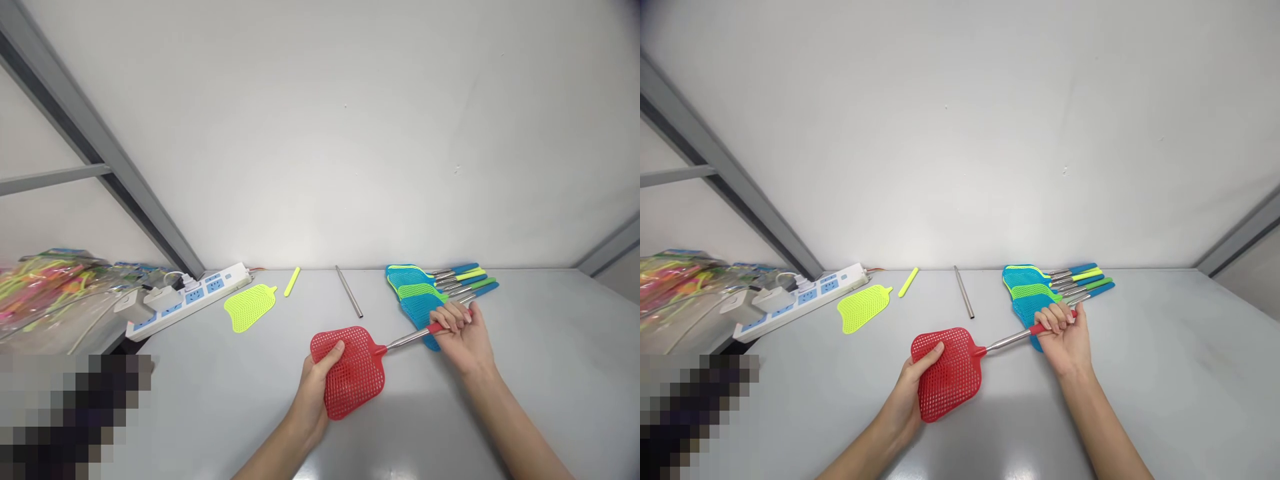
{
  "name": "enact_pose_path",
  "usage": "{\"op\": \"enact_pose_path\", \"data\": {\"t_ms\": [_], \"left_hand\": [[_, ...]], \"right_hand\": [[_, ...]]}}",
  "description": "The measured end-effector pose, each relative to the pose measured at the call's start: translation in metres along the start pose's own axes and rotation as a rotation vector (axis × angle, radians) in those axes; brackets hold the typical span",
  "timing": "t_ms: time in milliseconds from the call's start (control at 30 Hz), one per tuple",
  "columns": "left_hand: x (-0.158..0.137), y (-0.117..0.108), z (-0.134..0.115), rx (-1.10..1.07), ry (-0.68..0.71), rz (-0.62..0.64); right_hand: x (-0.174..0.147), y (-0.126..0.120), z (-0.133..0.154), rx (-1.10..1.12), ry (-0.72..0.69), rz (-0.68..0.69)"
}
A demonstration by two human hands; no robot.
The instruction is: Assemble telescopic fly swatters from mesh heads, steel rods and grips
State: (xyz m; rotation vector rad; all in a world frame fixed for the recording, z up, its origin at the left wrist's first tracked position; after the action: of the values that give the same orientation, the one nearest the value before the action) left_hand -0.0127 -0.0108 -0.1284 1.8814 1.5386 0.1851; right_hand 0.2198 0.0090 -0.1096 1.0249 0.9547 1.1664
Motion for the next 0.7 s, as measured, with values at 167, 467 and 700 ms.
{"op": "enact_pose_path", "data": {"t_ms": [167, 467, 700], "left_hand": [[-0.001, 0.0, -0.004, 0.02, 0.044, -0.023], [-0.001, 0.002, -0.006, 0.035, 0.075, 0.008], [-0.003, 0.0, -0.005, 0.088, 0.086, -0.017]], "right_hand": [[0.002, -0.004, 0.0, -0.03, -0.014, -0.014], [0.006, -0.025, -0.001, -0.096, -0.07, -0.144], [-0.001, -0.018, -0.001, -0.091, -0.136, -0.131]]}}
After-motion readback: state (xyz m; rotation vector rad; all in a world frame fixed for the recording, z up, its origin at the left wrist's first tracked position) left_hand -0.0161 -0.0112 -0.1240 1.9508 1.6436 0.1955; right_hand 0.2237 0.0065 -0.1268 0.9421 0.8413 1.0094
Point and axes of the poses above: each hand's wrist, its own x-axis towards the middle knuckle, its own y-axis out of the palm, z = x × y, the point moved 7 cm from there along x, towards the middle knuckle, and after that the axes turned 8 degrees about y, right-handed, at the moved point
